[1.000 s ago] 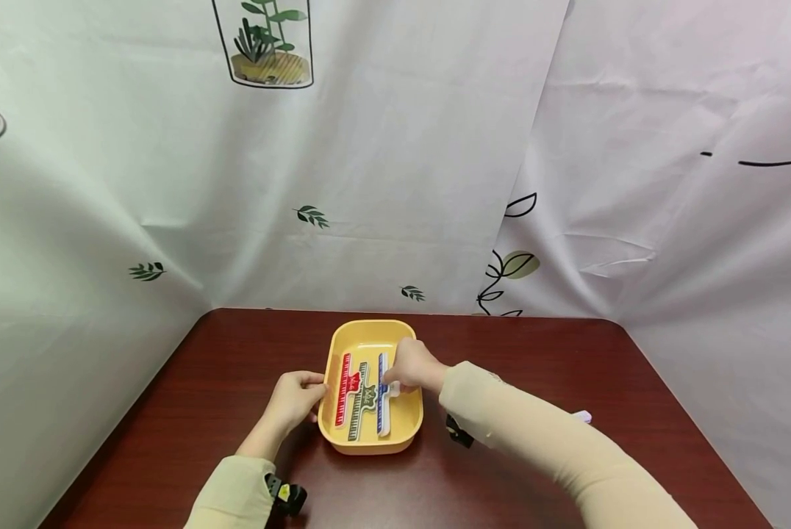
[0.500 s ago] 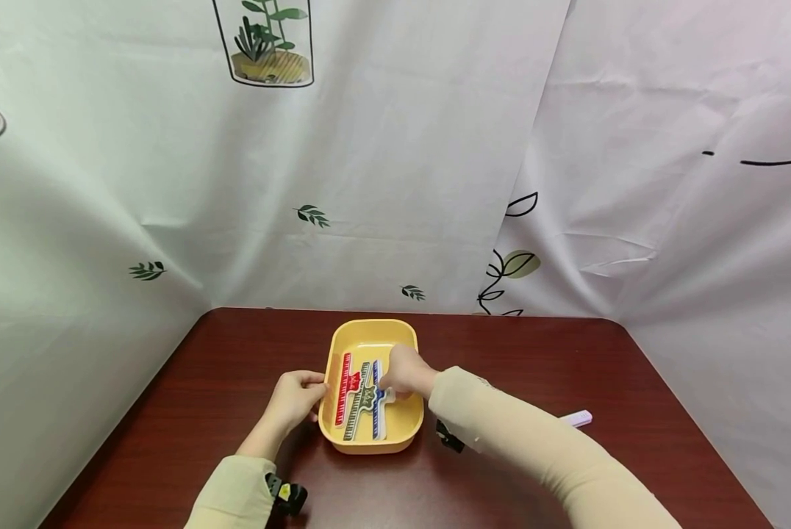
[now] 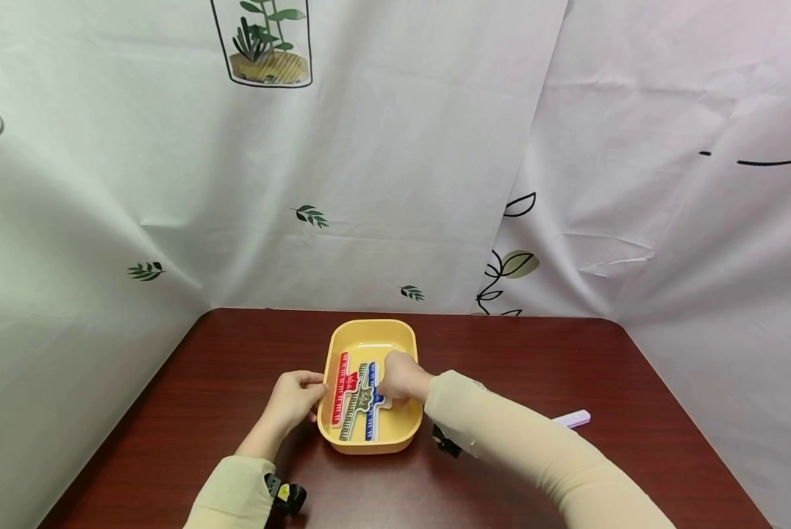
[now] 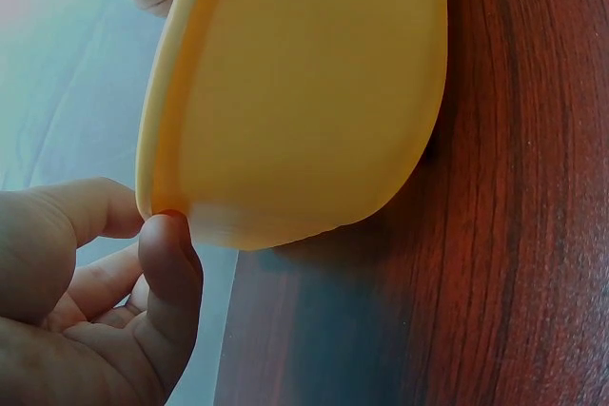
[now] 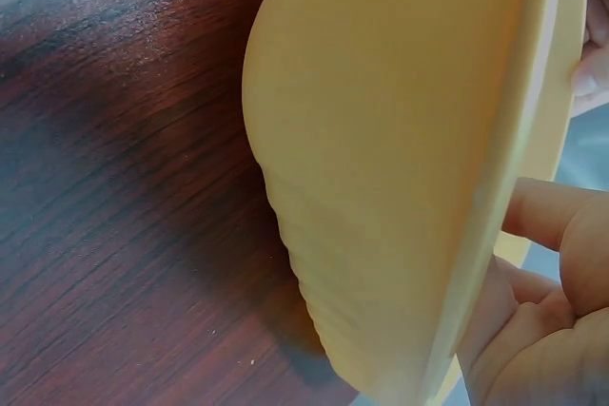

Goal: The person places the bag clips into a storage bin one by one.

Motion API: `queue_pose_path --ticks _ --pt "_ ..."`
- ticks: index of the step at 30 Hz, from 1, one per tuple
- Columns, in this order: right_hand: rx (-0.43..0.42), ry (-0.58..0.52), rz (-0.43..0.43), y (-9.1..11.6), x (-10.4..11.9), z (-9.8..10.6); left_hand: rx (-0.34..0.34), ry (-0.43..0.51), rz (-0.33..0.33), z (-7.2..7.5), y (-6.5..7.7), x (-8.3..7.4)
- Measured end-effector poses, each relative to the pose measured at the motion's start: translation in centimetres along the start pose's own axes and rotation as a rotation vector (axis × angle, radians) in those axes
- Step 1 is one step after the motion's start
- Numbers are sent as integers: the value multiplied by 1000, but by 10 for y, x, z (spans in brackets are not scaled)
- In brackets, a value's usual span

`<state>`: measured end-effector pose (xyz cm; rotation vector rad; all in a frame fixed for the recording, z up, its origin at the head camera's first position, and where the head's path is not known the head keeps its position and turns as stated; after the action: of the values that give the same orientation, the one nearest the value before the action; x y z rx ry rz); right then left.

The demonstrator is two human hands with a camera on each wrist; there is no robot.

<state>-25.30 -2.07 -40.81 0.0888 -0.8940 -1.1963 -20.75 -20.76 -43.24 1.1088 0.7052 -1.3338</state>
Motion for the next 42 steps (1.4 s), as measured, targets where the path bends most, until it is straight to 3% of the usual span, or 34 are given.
queue_pose_path --ticks 20,42 --pt "9 -45 -15 3 1 14 -6 -15 -2 0 -2 0" --pt "-8 -239 158 28 -7 24 -8 -17 20 0 3 -1"
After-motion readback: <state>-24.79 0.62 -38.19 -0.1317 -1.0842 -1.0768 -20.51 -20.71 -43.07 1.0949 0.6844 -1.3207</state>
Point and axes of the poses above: each hand's wrist, its own y-axis away from the middle knuckle, its own z-axis out of the back of the hand, x = y × z, the point moved 3 cm from there along -y, towards the middle knuckle, and after that the axes turned 15 degrees about x, right-handed, at the moved point
